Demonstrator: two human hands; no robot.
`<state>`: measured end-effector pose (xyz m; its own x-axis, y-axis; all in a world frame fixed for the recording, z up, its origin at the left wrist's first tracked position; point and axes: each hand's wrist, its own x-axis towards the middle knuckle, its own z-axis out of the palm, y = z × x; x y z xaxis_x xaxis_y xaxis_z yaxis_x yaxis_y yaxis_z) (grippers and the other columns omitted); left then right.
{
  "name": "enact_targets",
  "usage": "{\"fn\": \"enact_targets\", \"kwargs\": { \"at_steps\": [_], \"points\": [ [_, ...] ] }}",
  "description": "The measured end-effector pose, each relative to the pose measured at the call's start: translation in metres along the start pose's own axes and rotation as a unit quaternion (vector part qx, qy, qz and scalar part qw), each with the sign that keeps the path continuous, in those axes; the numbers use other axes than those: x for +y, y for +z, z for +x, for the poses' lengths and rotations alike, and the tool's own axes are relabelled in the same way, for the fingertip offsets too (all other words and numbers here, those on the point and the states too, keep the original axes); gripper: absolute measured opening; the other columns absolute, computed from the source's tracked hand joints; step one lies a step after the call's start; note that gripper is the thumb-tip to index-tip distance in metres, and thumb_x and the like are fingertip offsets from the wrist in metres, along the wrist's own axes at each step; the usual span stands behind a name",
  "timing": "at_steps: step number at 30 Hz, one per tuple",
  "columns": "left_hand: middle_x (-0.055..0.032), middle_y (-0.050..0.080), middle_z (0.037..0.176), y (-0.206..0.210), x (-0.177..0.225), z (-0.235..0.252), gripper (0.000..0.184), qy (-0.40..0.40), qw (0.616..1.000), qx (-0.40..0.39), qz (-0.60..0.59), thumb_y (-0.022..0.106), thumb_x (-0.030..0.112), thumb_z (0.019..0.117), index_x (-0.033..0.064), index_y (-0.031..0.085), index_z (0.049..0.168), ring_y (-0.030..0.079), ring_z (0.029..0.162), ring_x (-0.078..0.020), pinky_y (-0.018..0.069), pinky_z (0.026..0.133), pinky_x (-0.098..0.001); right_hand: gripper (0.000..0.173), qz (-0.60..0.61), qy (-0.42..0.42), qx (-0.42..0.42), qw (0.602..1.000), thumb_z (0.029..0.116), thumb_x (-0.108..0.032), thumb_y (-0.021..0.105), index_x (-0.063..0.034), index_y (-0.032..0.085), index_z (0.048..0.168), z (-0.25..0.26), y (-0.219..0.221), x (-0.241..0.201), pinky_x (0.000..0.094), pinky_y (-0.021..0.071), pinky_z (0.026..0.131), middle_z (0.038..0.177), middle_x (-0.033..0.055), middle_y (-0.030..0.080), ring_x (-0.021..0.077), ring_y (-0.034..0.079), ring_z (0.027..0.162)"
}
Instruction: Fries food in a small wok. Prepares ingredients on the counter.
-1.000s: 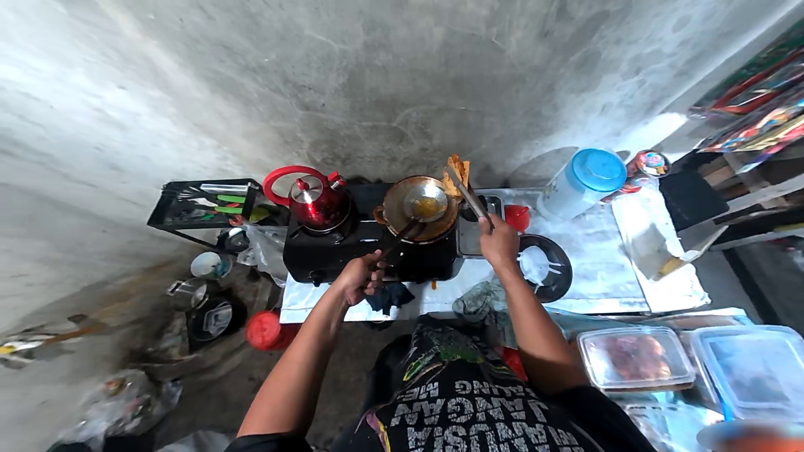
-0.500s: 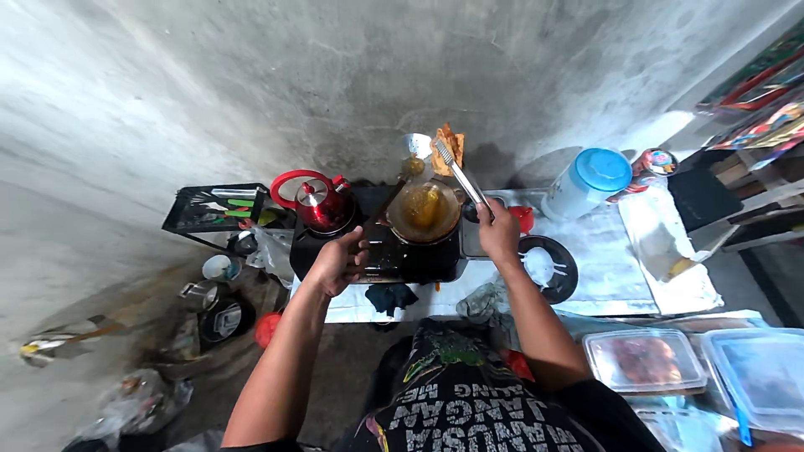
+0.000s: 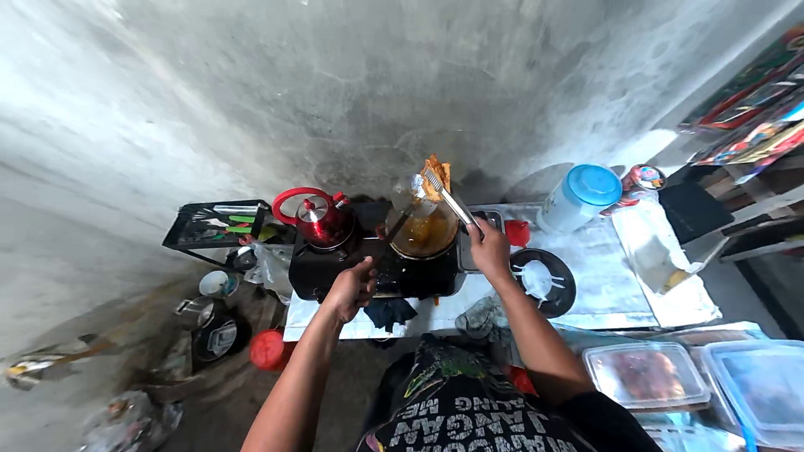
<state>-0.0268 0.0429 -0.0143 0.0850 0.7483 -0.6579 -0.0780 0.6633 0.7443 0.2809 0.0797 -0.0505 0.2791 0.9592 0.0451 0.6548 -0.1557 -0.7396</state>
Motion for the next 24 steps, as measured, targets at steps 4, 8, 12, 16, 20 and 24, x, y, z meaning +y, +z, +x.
{"fn": "enact_targets", "kwargs": {
  "at_steps": [4,8,12,16,20,24],
  "points": [
    [0.0068,0.036,0.055,0.003,0.006,-0.005,0.045,0.003,1.0,0.007,-0.01,0.034,0.044,0.1106,0.0132,0.053,0.085,0.027,0.04,-0.0038,0.0248,0.037,-0.0188,0.037,-0.003,-0.024,0.018,1.0,0.1076,-0.035,0.054,-0.0114,0.069,0.132,0.007,-0.016,-0.016,0.0607,0.0539,0.092,0.114,0.017,0.074,0.0362,0.071,0.102],
    [0.0073,0.036,0.055,0.002,0.021,-0.018,0.046,0.044,0.999,-0.002,-0.016,0.033,0.045,0.1107,0.0143,0.053,0.082,0.026,0.04,-0.0027,0.0226,0.038,-0.0179,0.043,0.018,-0.101,0.067,0.992,0.1082,-0.039,0.052,-0.0095,0.065,0.137,0.011,-0.035,-0.029,0.0606,0.0568,0.081,0.108,0.0193,0.074,0.0371,0.072,0.091],
    [0.0074,0.035,0.055,0.002,0.032,-0.029,0.047,0.076,0.996,-0.022,-0.037,0.031,0.046,0.1108,0.0155,0.052,0.081,0.025,0.04,-0.0019,0.0219,0.038,-0.0168,0.045,0.058,-0.142,0.099,0.983,0.1078,-0.042,0.052,-0.0141,0.061,0.143,0.007,-0.05,-0.041,0.0539,0.0575,0.069,0.104,0.0171,0.072,0.0314,0.069,0.078],
    [0.0072,0.034,0.054,0.002,0.021,-0.021,0.049,0.073,0.996,-0.018,-0.056,0.031,0.047,0.1107,0.0136,0.052,0.082,0.027,0.039,-0.0025,0.0244,0.037,-0.0172,0.042,0.059,-0.15,0.105,0.981,0.1082,-0.039,0.053,-0.0118,0.063,0.139,0.008,-0.039,-0.036,0.0527,0.0591,0.074,0.109,0.0151,0.073,0.0295,0.071,0.085],
    [0.007,0.038,0.056,0.001,-0.014,0.0,0.046,0.024,0.999,-0.006,-0.042,0.032,0.045,0.1108,0.014,0.053,0.085,0.029,0.04,-0.0034,0.0266,0.038,-0.0183,0.038,0.028,-0.095,0.064,0.993,0.1074,-0.036,0.055,-0.0093,0.069,0.132,0.006,-0.015,-0.016,0.0583,0.0571,0.087,0.112,0.0155,0.074,0.0331,0.072,0.096],
    [0.0065,0.039,0.057,0.006,-0.017,-0.003,0.044,0.006,0.999,-0.008,-0.046,0.033,0.045,0.1109,0.014,0.052,0.086,0.031,0.04,-0.0038,0.0281,0.038,-0.0184,0.038,0.013,-0.068,0.047,0.996,0.1069,-0.036,0.056,-0.0111,0.069,0.132,0.002,-0.016,-0.014,0.0597,0.0559,0.087,0.113,0.0153,0.074,0.0346,0.072,0.097]
  ]
}}
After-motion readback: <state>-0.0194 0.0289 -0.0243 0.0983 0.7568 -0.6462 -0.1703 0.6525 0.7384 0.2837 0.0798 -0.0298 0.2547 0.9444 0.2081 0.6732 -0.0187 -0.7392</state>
